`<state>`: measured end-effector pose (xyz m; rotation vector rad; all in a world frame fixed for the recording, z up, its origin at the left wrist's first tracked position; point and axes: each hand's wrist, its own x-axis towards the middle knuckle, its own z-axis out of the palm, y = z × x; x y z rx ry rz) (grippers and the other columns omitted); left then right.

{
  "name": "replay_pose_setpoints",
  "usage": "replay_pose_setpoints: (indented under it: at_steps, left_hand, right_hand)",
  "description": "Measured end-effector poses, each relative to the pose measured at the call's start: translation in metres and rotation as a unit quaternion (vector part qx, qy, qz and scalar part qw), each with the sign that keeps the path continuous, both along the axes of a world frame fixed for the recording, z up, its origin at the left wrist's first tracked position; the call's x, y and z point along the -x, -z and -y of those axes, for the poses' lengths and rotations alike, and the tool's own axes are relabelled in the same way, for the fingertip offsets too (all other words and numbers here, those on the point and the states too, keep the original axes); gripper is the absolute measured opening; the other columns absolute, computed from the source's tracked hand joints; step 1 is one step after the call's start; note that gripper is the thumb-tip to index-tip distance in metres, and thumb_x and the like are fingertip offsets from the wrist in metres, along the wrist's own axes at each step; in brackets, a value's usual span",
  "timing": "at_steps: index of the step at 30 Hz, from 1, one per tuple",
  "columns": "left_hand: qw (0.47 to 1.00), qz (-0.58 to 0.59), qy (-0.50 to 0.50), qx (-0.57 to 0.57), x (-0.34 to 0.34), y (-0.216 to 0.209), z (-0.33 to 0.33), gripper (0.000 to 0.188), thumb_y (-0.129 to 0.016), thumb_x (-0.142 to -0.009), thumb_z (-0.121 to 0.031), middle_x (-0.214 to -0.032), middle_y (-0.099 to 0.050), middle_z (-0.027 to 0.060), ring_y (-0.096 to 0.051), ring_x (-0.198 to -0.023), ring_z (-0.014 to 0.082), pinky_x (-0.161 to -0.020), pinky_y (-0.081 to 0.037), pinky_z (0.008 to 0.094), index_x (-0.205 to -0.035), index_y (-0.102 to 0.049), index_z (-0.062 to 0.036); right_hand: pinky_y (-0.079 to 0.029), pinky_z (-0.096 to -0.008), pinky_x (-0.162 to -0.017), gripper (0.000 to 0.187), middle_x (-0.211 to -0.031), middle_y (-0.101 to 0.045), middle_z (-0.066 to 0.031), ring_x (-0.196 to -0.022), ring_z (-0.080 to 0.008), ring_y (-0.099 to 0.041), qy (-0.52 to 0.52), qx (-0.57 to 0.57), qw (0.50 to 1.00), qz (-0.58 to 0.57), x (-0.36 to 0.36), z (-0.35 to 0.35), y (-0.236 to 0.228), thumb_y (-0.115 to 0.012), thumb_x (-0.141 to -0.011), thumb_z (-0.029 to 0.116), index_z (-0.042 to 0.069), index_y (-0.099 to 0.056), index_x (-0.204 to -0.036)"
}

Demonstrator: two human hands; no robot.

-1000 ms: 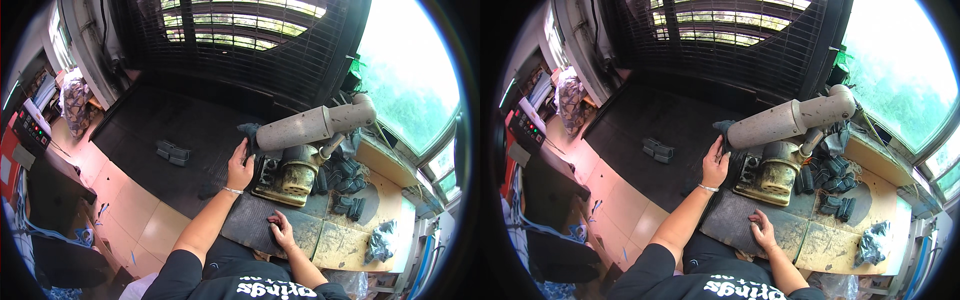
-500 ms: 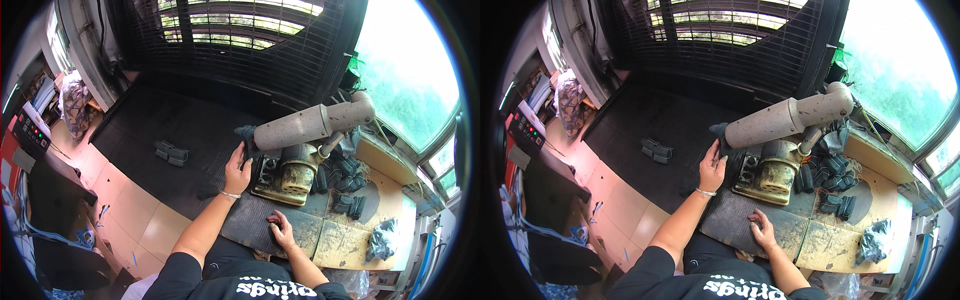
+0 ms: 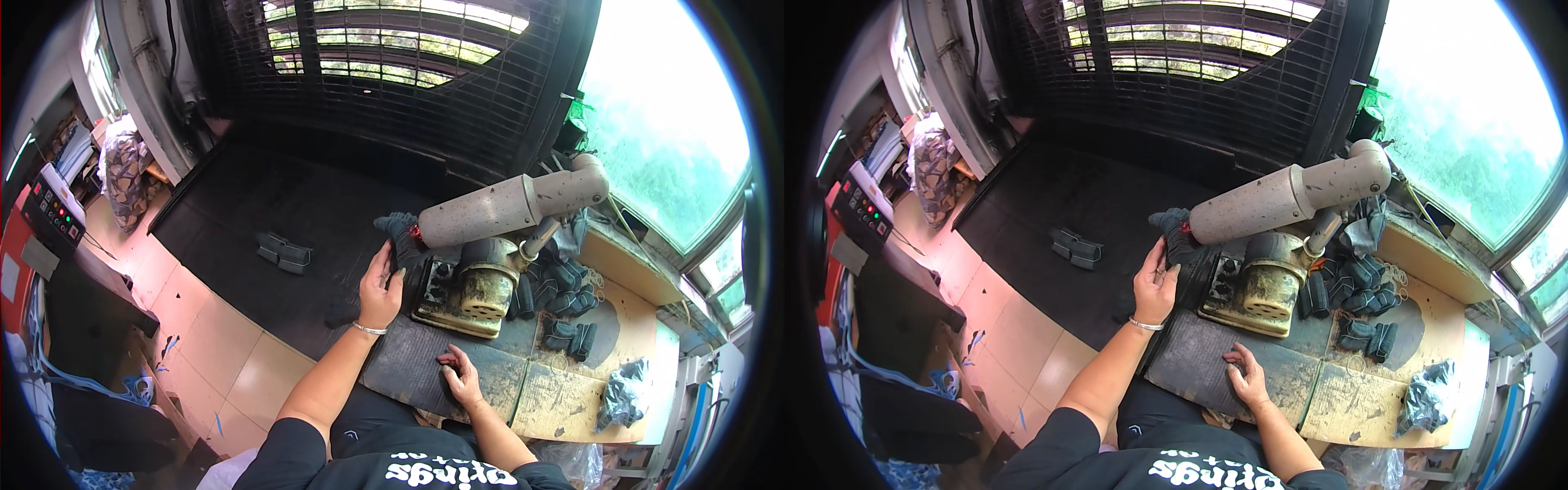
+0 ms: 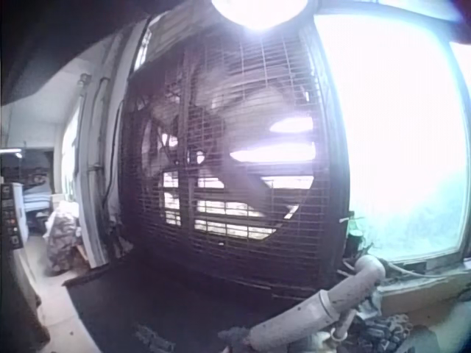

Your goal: Shaping black shoe heel counters using a heated post machine in a shoe factory.

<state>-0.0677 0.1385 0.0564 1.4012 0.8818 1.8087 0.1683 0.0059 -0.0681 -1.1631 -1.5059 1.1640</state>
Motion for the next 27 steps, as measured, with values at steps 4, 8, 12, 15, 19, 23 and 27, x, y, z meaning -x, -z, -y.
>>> replay_pose_setpoints:
  at_steps: [4, 8, 12, 15, 19, 23, 27]
  left_hand:
    - [1.000, -0.009, -0.003, -0.005, 0.004, 0.001, 0.008, 0.054, -0.054, -0.090, 0.009, -0.143, -0.045, 0.0182, -0.048, -0.130, 0.0213, -0.109, -0.037, 0.0305, -0.141, -0.036, 0.0105]
    - [0.999, -0.035, 0.002, 0.003, 0.007, 0.001, 0.010, 0.053, -0.056, -0.090, 0.008, -0.142, -0.046, 0.0179, -0.048, -0.129, 0.0206, -0.107, -0.039, 0.0300, -0.140, -0.038, 0.0095]
    - [0.999, -0.040, -0.003, 0.006, 0.003, 0.001, 0.005, 0.054, -0.057, -0.089, 0.008, -0.142, -0.047, 0.0171, -0.050, -0.128, 0.0202, -0.106, -0.040, 0.0298, -0.140, -0.039, 0.0082]
    - [0.998, -0.060, -0.013, -0.001, 0.000, 0.003, -0.002, 0.054, -0.057, -0.089, 0.008, -0.140, -0.049, 0.0162, -0.050, -0.127, 0.0198, -0.106, -0.039, 0.0294, -0.140, -0.040, 0.0075]
    - [0.997, -0.070, -0.011, 0.010, -0.006, 0.008, -0.012, 0.053, -0.055, -0.087, 0.007, -0.138, -0.050, 0.0168, -0.052, -0.125, 0.0218, -0.104, -0.041, 0.0301, -0.138, -0.043, 0.0065]
    - [0.996, -0.082, -0.019, 0.003, -0.012, 0.011, -0.021, 0.051, -0.054, -0.086, 0.005, -0.135, -0.053, 0.0190, -0.056, -0.122, 0.0247, -0.101, -0.044, 0.0314, -0.136, -0.046, 0.0059]
    - [0.996, -0.087, -0.013, 0.002, -0.014, 0.011, -0.023, 0.051, -0.054, -0.086, 0.005, -0.135, -0.053, 0.0190, -0.056, -0.121, 0.0246, -0.102, -0.044, 0.0315, -0.136, -0.046, 0.0059]
  right_hand:
    - [-0.046, -0.0298, -0.095, 0.050, -0.112, -0.063, -0.0136, -0.102, -0.0172, -0.060, -0.009, 0.004, 1.000, -0.001, 0.000, 0.000, -0.001, -0.055, -0.088, 0.000, -0.004, -0.040, -0.136]
    - [-0.046, -0.0297, -0.095, 0.050, -0.111, -0.063, -0.0134, -0.102, -0.0172, -0.060, -0.011, 0.003, 1.000, -0.001, 0.000, 0.001, -0.003, -0.055, -0.088, 0.000, -0.004, -0.040, -0.137]
    - [-0.046, -0.0296, -0.095, 0.050, -0.111, -0.063, -0.0131, -0.102, -0.0170, -0.060, -0.009, 0.006, 1.000, 0.006, 0.000, 0.002, -0.005, -0.054, -0.088, 0.000, -0.004, -0.040, -0.137]
    - [-0.046, -0.0297, -0.095, 0.050, -0.112, -0.063, -0.0130, -0.102, -0.0169, -0.060, -0.011, 0.009, 1.000, -0.002, -0.001, 0.001, 0.000, -0.054, -0.089, 0.000, -0.004, -0.040, -0.137]
    - [-0.046, -0.0297, -0.095, 0.051, -0.112, -0.063, -0.0131, -0.102, -0.0170, -0.060, -0.013, 0.015, 1.000, -0.001, -0.001, 0.001, -0.002, -0.055, -0.088, 0.001, -0.004, -0.040, -0.137]
    - [-0.046, -0.0299, -0.095, 0.050, -0.111, -0.064, -0.0130, -0.102, -0.0171, -0.060, -0.012, 0.015, 1.000, -0.001, -0.001, 0.000, -0.001, -0.055, -0.088, 0.001, -0.005, -0.041, -0.136]
    - [-0.046, -0.0298, -0.094, 0.050, -0.111, -0.064, -0.0128, -0.102, -0.0170, -0.061, -0.012, 0.013, 1.000, 0.002, -0.001, 0.001, -0.003, -0.054, -0.088, 0.001, -0.005, -0.041, -0.136]
